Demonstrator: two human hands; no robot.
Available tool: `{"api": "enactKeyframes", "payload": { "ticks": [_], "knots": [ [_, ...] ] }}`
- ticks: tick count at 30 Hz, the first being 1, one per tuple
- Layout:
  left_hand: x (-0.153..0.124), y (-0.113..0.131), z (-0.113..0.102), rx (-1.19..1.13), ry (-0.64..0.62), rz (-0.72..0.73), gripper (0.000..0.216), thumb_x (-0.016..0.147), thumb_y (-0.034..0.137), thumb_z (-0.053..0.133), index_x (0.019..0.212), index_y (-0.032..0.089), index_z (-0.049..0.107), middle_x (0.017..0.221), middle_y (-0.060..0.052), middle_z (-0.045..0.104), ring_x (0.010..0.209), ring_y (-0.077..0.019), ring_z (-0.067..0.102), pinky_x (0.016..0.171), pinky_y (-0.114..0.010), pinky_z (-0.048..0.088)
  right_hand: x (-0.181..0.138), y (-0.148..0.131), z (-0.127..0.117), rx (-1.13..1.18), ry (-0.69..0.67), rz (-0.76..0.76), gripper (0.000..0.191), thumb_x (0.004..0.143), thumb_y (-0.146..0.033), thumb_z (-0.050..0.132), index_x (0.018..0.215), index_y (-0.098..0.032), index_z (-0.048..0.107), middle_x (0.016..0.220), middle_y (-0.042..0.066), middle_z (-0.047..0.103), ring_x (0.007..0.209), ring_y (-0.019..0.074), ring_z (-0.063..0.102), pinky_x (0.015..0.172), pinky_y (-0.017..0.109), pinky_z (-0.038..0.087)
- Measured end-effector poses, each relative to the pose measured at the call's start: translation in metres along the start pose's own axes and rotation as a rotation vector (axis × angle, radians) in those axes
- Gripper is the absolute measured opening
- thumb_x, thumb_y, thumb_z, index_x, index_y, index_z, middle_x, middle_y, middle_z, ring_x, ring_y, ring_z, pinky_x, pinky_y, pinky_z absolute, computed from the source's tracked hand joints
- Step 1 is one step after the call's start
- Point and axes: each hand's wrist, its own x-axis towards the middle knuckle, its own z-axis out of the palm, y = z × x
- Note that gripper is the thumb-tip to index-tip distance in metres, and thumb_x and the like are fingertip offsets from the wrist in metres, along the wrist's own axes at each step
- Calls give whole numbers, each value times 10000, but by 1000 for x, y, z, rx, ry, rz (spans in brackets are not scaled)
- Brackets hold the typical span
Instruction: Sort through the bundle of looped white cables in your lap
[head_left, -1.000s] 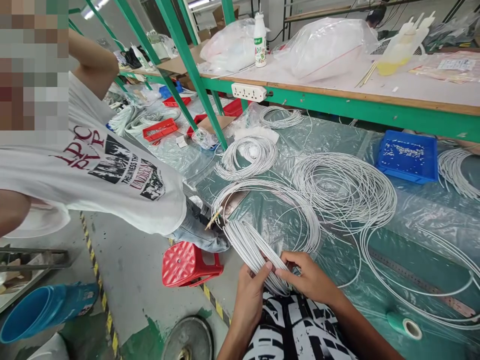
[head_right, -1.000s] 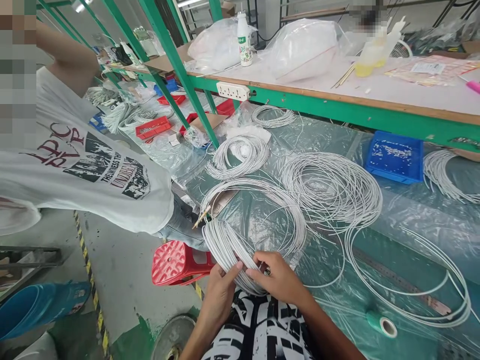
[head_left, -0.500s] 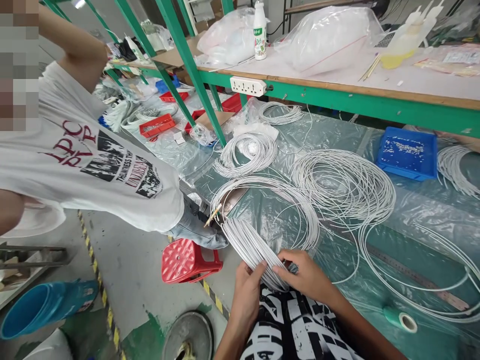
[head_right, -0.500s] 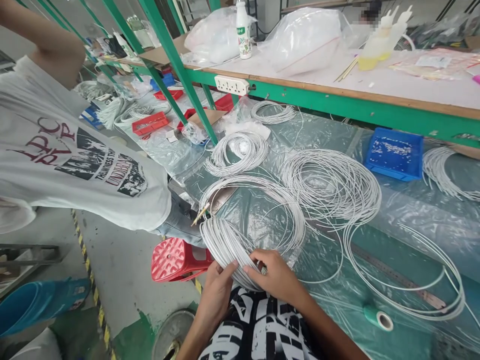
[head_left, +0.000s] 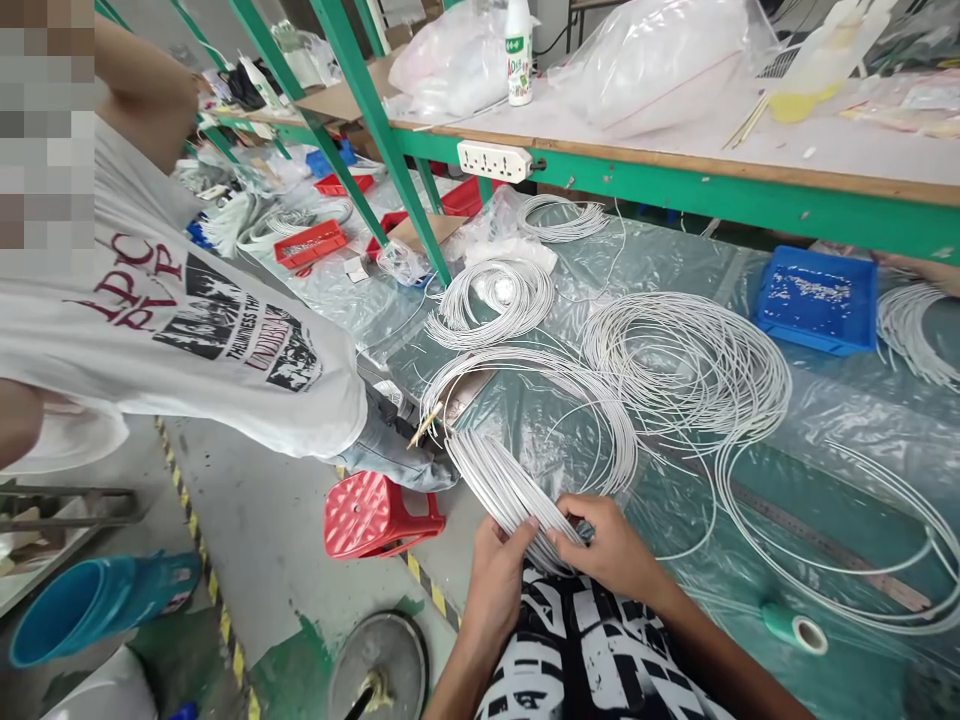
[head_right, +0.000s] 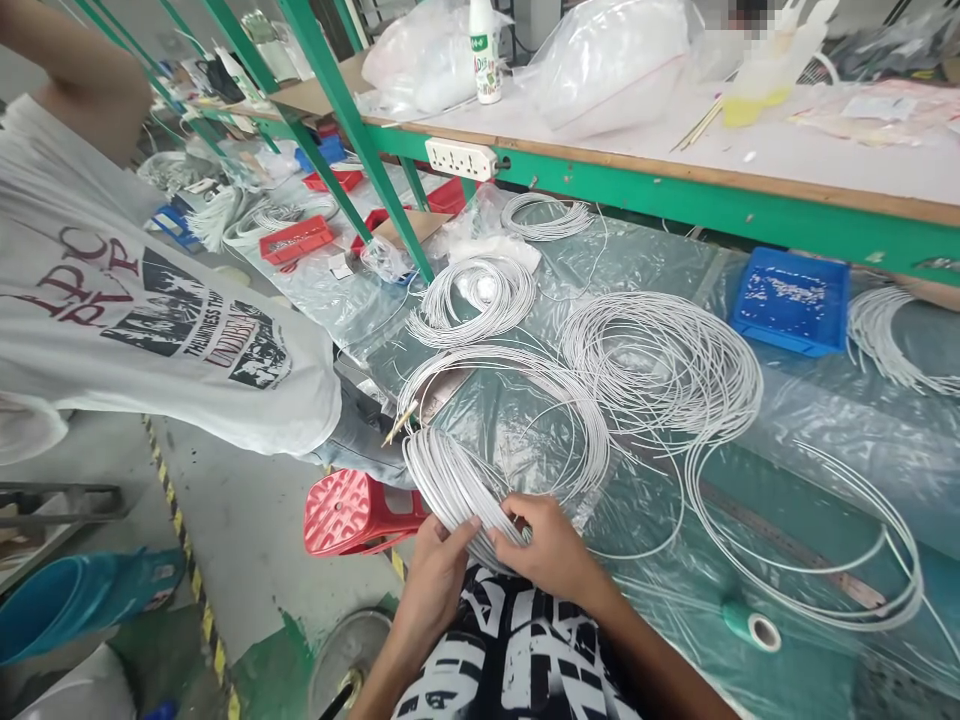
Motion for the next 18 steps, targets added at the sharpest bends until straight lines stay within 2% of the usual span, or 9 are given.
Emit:
{"api": "enactKeyframes", "payload": {
  "ticks": [12,18],
  "knots": [
    [2,-1,2,5,25,-6,244,693,285,800,860,126,719,838,-81,743,792,-222,653,775,-315,487,-2,1,1,-79,51,-68,133,846,-198,531,720,-181,569,664,-17,547,621,145,490,620,277,349],
    [3,-5,-2,-7,-13,30,244,734,275,776,920,124,730,895,-90,746,831,-230,662,816,-328,488,-5,7,2,-46,102,-7,196,852,-223,551,674,-193,475,636,-40,457,599,128,433,589,258,327]
  ]
}}
